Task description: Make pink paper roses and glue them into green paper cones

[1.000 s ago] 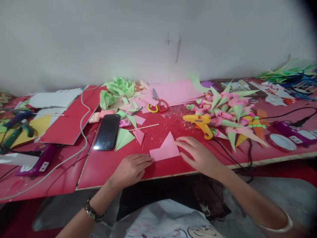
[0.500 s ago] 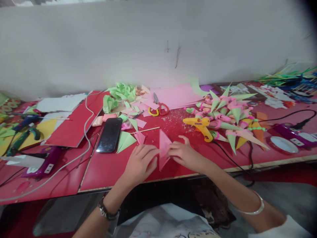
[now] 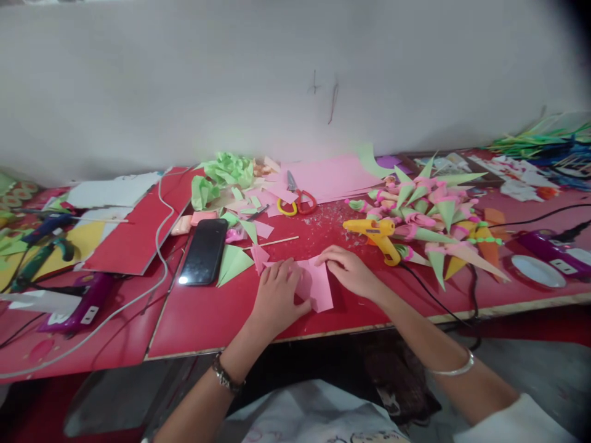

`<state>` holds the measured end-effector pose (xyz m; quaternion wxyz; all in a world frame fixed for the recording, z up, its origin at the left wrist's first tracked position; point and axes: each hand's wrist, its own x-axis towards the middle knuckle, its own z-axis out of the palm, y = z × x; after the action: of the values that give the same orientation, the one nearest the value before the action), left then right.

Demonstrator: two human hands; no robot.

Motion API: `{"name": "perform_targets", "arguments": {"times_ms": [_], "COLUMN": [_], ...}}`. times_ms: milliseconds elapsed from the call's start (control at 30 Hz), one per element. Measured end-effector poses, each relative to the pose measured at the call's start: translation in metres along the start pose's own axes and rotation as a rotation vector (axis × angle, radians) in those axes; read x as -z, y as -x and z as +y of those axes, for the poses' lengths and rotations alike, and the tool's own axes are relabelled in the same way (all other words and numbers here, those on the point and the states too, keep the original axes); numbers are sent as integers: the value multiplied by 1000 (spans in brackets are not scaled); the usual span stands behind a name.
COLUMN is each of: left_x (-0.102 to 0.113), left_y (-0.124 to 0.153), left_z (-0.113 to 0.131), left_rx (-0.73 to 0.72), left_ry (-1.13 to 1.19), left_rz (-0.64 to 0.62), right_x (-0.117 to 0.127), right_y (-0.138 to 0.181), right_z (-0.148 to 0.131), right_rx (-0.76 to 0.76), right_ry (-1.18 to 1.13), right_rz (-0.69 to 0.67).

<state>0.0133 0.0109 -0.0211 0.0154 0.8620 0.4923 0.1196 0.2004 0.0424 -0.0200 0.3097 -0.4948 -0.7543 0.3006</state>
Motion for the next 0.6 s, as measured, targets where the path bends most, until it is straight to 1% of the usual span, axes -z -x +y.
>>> {"name": "perform_targets", "arguments": {"times_ms": [100, 167, 267, 400, 600], "left_x": [2, 4, 6, 2, -3], "left_y": [-3, -6, -8, -9, -12], "left_z": [1, 3, 5, 8, 15], "left_rx": [11, 19, 8, -15, -25], "left_ry": [-6, -20, -29, -42, -96], "left_rz": [-40, -68, -115, -155, -168], "right_x": [-3, -3, -3, -4, -13], "right_y": [-3, -6, -9, -8, 5], "right_z": [-3, -4, -3, 0, 1], "right_rx": [-124, -163, -192, -212, -248], "right_ry": [-70, -87, -111, -100, -48], "right_rz": [-2, 11, 39, 36, 74]}}
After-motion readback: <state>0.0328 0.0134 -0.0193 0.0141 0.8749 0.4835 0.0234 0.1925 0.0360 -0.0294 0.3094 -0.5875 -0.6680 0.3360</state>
